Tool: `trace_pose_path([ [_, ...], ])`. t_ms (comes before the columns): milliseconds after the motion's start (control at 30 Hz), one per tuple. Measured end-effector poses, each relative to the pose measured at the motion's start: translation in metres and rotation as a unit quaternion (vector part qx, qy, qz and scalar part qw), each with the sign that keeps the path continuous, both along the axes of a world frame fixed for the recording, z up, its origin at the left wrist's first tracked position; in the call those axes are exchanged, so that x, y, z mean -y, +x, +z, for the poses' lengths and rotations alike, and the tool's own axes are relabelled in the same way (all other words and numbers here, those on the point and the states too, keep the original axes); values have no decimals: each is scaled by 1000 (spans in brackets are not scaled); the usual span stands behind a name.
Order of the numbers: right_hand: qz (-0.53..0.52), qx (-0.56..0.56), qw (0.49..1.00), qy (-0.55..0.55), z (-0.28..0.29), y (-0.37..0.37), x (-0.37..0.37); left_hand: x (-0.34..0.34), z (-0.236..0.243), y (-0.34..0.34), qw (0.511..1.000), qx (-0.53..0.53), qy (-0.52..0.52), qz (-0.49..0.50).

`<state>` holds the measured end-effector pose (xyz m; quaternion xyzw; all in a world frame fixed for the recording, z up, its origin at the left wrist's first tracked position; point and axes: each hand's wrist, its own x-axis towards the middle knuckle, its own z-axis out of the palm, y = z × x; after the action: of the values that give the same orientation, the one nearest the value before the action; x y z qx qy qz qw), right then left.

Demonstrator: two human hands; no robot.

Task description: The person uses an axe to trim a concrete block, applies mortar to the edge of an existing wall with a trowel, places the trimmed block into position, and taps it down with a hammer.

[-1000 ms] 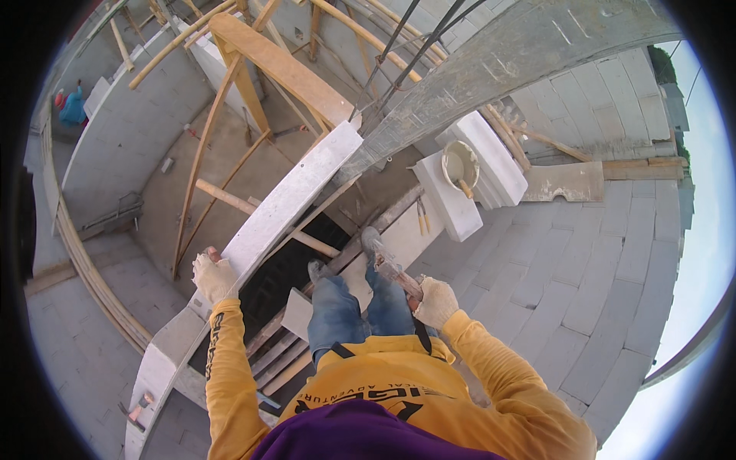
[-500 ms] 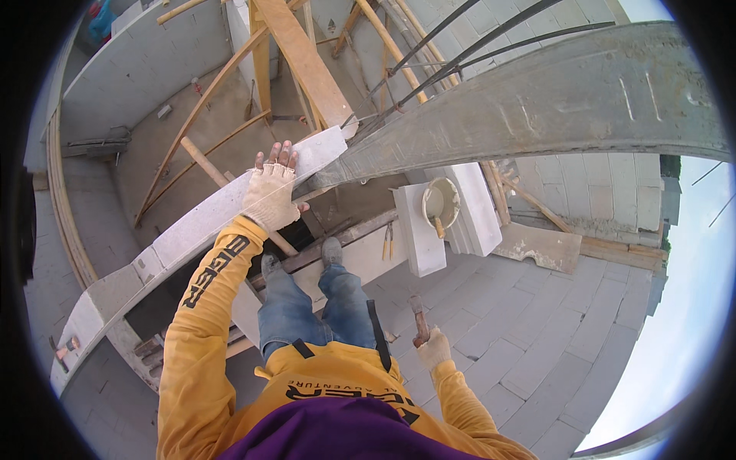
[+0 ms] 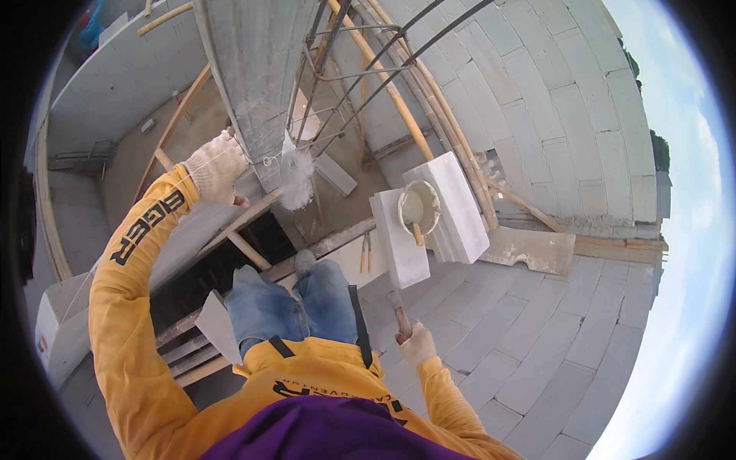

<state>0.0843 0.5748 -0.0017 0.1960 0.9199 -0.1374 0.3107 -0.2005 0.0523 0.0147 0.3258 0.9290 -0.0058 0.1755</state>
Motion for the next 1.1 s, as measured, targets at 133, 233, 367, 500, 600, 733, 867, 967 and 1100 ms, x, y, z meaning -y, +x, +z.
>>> trace_pose_path([
  [133, -42, -18, 998, -41, -29, 5, -9, -17, 7, -4, 996, 31, -57, 58],
  [233, -38, -6, 997, -60, -44, 8, -7, -13, -13, -11, 999, -26, -22, -10],
  [367, -44, -6, 997, -69, -59, 24, -7, -2, -24, -31, 991, -36, -13, -126],
  [500, -75, 31, 989, -120, -35, 12, 9, 13, -33, -33, 991, -58, -14, -123],
  [600, -120, -5, 977, -174, -25, -4, 19, 7, -53, -10, 995, -77, -52, 25],
  [733, -64, -112, 963, -235, -22, -34, 31, -5, -73, 3, 980, -142, -122, 67],
  [867, -177, -123, 893, -395, -4, -83, 55, -3, -86, 4, 976, -211, -7, 43],
  [967, -282, -69, 799, -527, 1, -127, 80, -8, -69, 8, 962, -227, 64, 137],
  [1100, -320, -35, 715, -620, 6, -189, 122, 0, -80, 16, 957, -175, 75, 221],
])
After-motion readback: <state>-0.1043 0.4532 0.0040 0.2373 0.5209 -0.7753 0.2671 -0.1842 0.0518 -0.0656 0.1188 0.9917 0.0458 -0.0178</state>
